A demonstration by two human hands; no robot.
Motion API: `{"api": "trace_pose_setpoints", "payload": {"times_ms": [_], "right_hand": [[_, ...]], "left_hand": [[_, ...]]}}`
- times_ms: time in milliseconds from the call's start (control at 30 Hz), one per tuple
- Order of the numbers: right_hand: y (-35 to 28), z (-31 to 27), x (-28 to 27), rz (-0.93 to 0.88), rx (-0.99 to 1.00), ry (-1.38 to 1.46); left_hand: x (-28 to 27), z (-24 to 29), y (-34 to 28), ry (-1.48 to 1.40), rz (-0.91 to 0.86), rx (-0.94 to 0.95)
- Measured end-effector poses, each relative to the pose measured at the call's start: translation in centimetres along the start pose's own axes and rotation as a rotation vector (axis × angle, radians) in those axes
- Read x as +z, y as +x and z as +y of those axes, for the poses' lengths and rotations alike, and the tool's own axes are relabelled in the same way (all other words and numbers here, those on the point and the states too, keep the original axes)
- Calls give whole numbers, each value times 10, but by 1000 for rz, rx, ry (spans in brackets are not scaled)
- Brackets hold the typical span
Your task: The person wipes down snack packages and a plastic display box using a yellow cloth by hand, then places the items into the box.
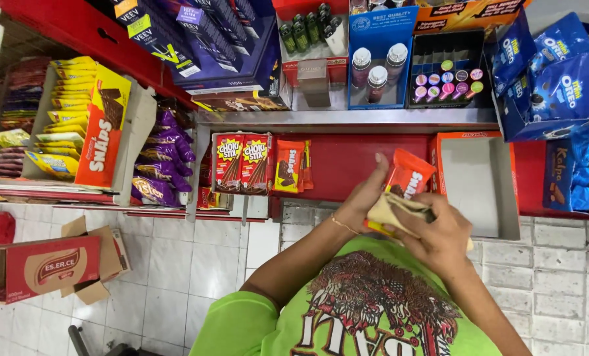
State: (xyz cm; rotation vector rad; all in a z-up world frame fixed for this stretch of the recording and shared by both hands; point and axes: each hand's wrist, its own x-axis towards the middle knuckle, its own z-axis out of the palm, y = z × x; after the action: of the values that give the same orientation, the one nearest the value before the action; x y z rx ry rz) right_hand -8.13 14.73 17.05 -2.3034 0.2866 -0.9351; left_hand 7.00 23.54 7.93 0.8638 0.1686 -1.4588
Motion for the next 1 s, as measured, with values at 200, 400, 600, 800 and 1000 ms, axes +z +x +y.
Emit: {"api": "trace_pose_setpoints", "payload": {"times_ms": [200,400,600,800,1000], "right_hand": [[1,26,2,133,64,75],[13,16,-18,138,235,-5],[39,-19,-21,-1,107,-299],[11,-3,-37,-29,184,-302],[-10,-6,-28,170,329,8]], "left_hand": [[43,33,-54,111,-82,28],[44,54,-74,456,-188,36],[37,35,-56,629,-86,51],[30,47,-67,306,-215,59],[40,35,-54,329,-178,63]]}}
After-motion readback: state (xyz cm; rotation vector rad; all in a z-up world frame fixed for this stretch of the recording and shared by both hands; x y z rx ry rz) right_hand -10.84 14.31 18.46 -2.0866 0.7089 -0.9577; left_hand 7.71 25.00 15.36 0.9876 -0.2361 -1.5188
